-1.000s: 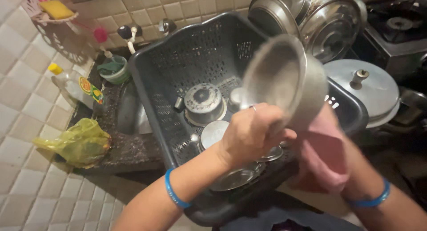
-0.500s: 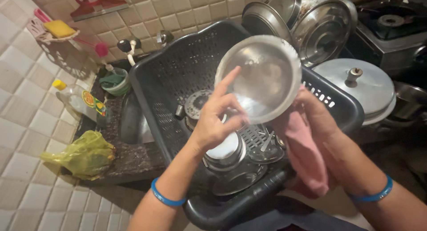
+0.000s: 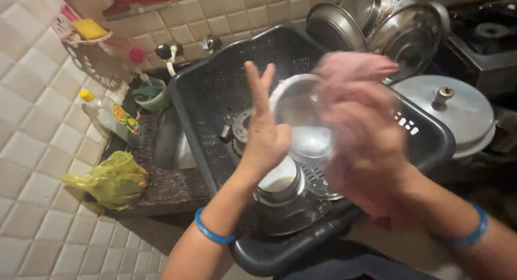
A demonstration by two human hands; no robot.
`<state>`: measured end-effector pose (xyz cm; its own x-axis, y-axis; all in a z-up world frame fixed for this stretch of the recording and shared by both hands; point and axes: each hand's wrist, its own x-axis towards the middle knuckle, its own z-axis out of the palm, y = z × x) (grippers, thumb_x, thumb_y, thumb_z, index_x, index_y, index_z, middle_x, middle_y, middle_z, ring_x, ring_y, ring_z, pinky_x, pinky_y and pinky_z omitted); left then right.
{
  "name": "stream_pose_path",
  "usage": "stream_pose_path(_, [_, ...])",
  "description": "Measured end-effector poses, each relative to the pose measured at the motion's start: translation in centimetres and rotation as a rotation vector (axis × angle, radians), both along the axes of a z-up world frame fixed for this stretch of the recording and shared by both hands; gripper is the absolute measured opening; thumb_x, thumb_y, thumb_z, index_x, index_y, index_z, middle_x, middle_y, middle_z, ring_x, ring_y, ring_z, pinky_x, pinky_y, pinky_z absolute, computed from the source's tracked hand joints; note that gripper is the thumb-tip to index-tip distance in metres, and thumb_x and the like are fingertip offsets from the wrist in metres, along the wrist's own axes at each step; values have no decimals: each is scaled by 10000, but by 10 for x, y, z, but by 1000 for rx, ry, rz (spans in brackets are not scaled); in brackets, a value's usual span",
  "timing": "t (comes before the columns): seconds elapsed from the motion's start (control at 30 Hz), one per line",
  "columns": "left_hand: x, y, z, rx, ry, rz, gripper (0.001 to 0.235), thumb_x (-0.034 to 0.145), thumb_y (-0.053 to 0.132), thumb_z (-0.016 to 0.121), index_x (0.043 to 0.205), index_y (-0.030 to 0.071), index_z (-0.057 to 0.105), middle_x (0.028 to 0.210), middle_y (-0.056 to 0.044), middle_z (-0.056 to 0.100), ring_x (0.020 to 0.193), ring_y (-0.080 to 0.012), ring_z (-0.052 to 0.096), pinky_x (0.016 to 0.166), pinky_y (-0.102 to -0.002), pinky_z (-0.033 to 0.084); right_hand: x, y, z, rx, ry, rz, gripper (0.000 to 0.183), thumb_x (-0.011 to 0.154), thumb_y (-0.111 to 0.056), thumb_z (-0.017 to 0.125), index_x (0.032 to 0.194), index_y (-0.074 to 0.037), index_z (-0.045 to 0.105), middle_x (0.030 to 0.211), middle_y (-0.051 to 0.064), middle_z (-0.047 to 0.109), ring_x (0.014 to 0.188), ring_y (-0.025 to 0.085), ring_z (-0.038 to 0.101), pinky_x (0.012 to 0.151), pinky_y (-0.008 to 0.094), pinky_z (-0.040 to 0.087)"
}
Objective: The person wipes various metal bowls, plates, and a spatula with a pink cloth while taking them out of a basket in a kitchen sink.
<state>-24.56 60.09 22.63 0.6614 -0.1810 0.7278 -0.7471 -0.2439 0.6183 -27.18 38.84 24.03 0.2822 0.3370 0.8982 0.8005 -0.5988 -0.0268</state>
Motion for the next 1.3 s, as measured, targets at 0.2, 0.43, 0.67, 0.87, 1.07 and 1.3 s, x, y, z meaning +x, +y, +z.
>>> stream_pose_path(0.2, [-12,-13,5,-8,-62,-106,1145,830,-188,439,1586,281,-281,1740,-267,91,1585,-426,345,1290,-400,405,16,18,27,-288,217,-263,754,738,81,642,1473,49,477,1468,290,458,1369,438,452,1161,491,452])
stream_pose_path(0.43, [-9,-10,14,103,-142,-41,1231,773,-212,465,1634,271,-270,1707,-289,37,1607,-465,147,1366,-439,254,24,24,23,-351,120,20,787,689,2,685,1430,117,444,1483,315,394,1446,487,339,1178,553,381])
stream_pose_path(0.67, [-8,-3,14,29,-221,-72,1186,787,-222,428,1663,327,-152,1737,-226,108,1583,-381,224,1321,-366,328,4,31,42,-329,28,-167,668,717,-21,664,1317,236,520,1509,325,393,1382,494,409,1146,561,385])
stream_pose_path(0.87, [1,-2,18,-61,-116,-132,1122,802,-235,414,1607,306,-149,1733,-253,135,1507,-417,364,1173,-414,482,13,31,29,-366,505,338,272,812,-94,670,1058,-3,744,1274,164,682,1208,331,613,972,423,528])
stream_pose_path(1.07, [-2,0,16,104,-263,7,1136,843,-230,443,1660,304,-139,1698,-238,252,1566,-405,392,1253,-384,440,31,27,21,-585,368,-101,184,702,-145,714,843,-38,762,1041,177,667,1080,388,644,866,480,544])
stream_pose_path(1.3, [2,-4,4,106,-261,68,1132,768,-220,437,1688,260,-18,1675,-233,287,1522,-413,435,1261,-424,430,51,32,-2,-256,443,424,236,792,-79,637,995,-23,744,1183,139,712,1087,318,670,882,423,571])
